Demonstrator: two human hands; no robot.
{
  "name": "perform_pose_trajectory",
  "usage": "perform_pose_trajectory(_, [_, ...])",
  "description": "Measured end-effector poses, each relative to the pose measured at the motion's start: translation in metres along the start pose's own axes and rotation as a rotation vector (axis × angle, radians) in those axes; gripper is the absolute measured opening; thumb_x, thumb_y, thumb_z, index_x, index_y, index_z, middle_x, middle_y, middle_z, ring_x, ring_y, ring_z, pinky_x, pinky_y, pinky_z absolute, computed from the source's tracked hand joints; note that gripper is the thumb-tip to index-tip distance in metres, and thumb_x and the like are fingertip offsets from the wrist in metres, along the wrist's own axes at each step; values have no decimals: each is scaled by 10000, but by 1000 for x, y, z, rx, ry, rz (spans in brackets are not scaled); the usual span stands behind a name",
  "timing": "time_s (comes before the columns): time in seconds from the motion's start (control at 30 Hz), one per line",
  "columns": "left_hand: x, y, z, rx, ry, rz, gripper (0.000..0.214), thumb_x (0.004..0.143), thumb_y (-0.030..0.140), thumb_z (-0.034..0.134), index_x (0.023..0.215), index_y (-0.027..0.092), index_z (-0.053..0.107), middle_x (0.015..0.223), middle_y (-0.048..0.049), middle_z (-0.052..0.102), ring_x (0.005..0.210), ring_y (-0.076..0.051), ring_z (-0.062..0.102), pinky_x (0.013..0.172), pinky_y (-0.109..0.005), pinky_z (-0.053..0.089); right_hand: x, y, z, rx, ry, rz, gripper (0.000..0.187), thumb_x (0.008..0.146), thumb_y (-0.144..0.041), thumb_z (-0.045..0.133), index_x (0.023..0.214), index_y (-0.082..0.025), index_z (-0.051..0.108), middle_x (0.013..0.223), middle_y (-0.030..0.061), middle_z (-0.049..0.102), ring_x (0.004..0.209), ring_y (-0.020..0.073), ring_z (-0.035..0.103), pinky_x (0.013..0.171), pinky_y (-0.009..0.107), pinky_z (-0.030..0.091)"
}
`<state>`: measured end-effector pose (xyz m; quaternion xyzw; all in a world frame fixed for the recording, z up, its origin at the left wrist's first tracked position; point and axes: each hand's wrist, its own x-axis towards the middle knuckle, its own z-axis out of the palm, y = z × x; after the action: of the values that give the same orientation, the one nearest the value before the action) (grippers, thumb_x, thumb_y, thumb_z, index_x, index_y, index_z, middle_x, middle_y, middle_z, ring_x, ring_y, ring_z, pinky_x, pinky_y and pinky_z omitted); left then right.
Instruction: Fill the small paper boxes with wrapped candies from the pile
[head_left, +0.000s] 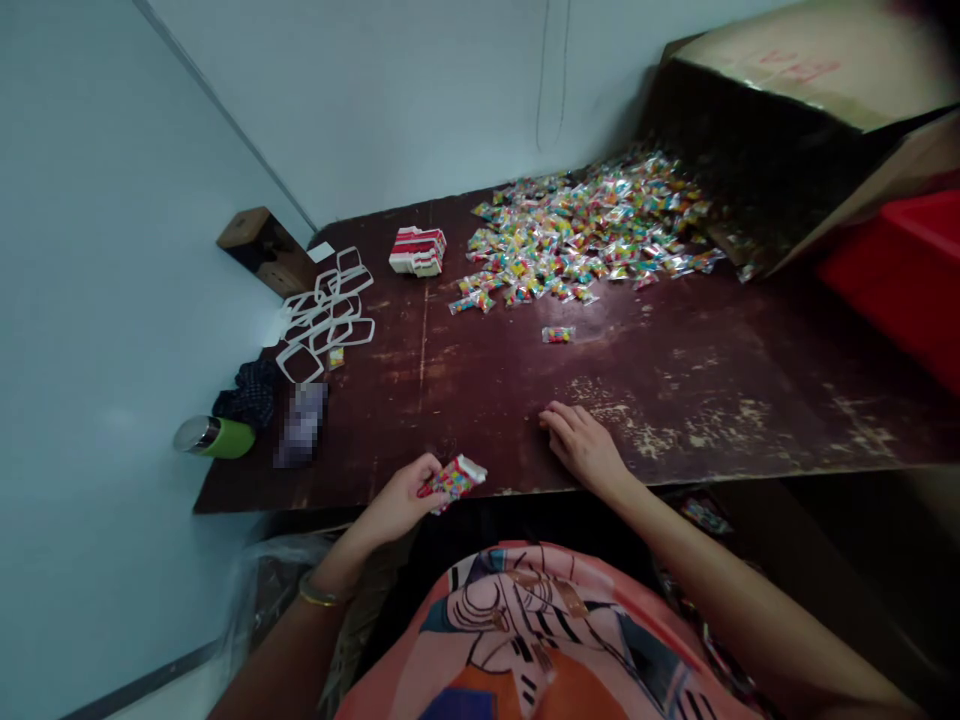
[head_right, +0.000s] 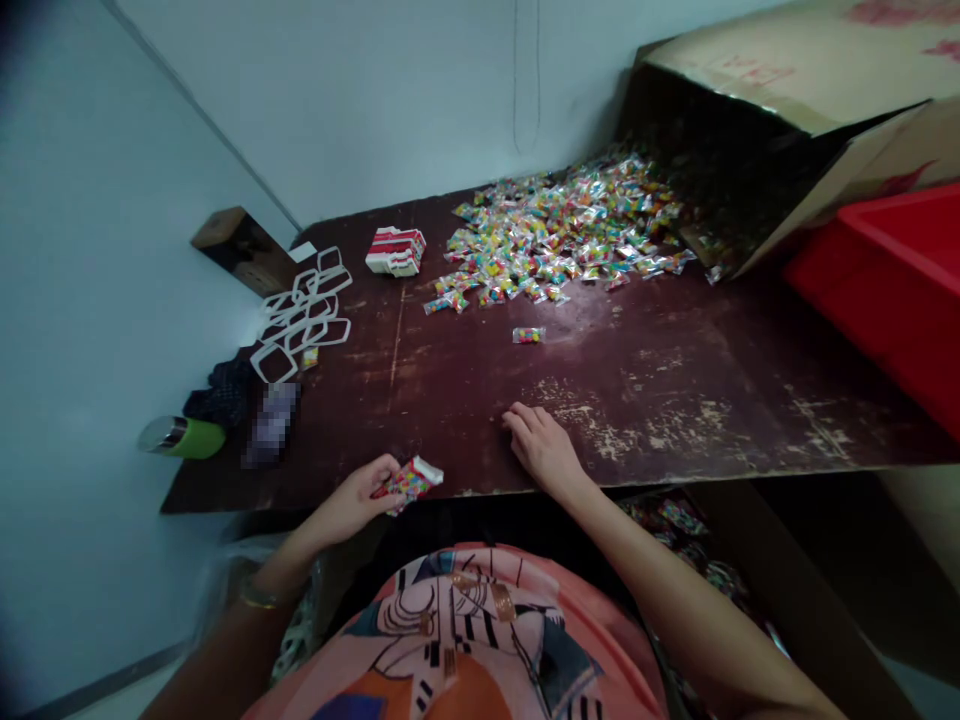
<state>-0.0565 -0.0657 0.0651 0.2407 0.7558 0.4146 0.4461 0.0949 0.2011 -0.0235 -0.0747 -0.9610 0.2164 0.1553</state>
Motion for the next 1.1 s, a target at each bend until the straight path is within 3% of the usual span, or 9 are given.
perform_pose_trajectory(0.07, [8, -2, 12, -214, 74, -40, 256, 722, 274, 679, 920, 180, 545, 862, -19, 667, 762, -168, 638, 701, -282, 495, -11, -12, -1, 28, -3, 14, 329, 909, -270, 493, 1215, -179, 576, 1296, 144, 537, 1147, 298, 493, 993, 488, 415])
perform_pose_trajectory(0.17, [18, -1, 34, -424, 55, -101, 411, 729, 363, 695, 1061, 177, 541, 969, -73, 686, 762, -197, 676, 661, -315, 537, -25, -28, 2, 62, -22, -5, 356, 893, -318, 541, 1223, -188, 568, 1304, 154, 526, 1167, 306, 493, 994, 507, 428])
perform_pose_trajectory(0.33, [22, -3, 58, -569, 78, -124, 467, 705, 319, 716, 1107, 160, 537, 982, -104, 696, 765, -211, 684, 657, -340, 565, -53, -40, 10, 242, -48, -80, 364, 913, -275, 495, 1268, -198, 527, 1341, 154, 495, 1273, 315, 430, 1033, 527, 403])
perform_pose_trajectory(0.4, [21, -4, 65, -564, 66, -121, 465, 717, 301, 702, 1123, 166, 521, 928, -83, 691, 756, -203, 674, 612, -312, 563, -56, -47, 7, 383, -51, -71, 315, 946, -237, 417, 1238, -219, 532, 1260, 125, 559, 1196, 262, 515, 992, 463, 454])
perform_pose_trajectory(0.53, [22, 0, 78, -473, -12, -77, 497, 714, 255, 695, 1175, 181, 524, 967, -69, 657, 791, -187, 643, 547, -245, 544, -34, -67, -12, 664, -27, 79, 225, 952, -278, 447, 1157, -223, 522, 1023, 64, 652, 900, 170, 628, 806, 302, 521])
perform_pose_trajectory(0.67, [23, 5, 85, -391, -32, -39, 482, 725, 232, 678, 1176, 153, 530, 918, -62, 650, 770, -171, 628, 522, -205, 502, 7, -73, -33, 601, 127, 196, 106, 891, -313, 569, 912, -218, 610, 902, 52, 647, 870, 198, 568, 823, 346, 452])
perform_pose_trajectory(0.87, [20, 9, 89, -456, -17, -14, 501, 755, 419, 681, 1163, 164, 541, 836, -28, 624, 707, -156, 594, 486, -200, 465, 19, -76, -36, 502, 2, -9, 160, 916, -276, 531, 887, -236, 683, 1156, 48, 622, 1144, 240, 455, 1024, 464, 282])
perform_pose_trajectory(1.0, [23, 9, 90, -608, 73, -68, 648, 812, 686, 426, 1064, 117, 611, 808, -72, 653, 660, -171, 603, 460, -218, 450, 5, -84, -25, 756, 99, 172, 243, 938, -313, 468, 1037, -258, 684, 1317, 61, 513, 1180, 237, 458, 1018, 444, 337])
perform_pose_trajectory(1.1, [27, 7, 87, -653, 55, -105, 670, 825, 685, 384, 1026, 94, 628, 760, -88, 665, 624, -177, 611, 437, -218, 438, -2, -82, -18, 1222, 57, 451, 295, 870, -351, 565, 1139, -240, 615, 1132, 73, 593, 811, 151, 599, 745, 309, 508])
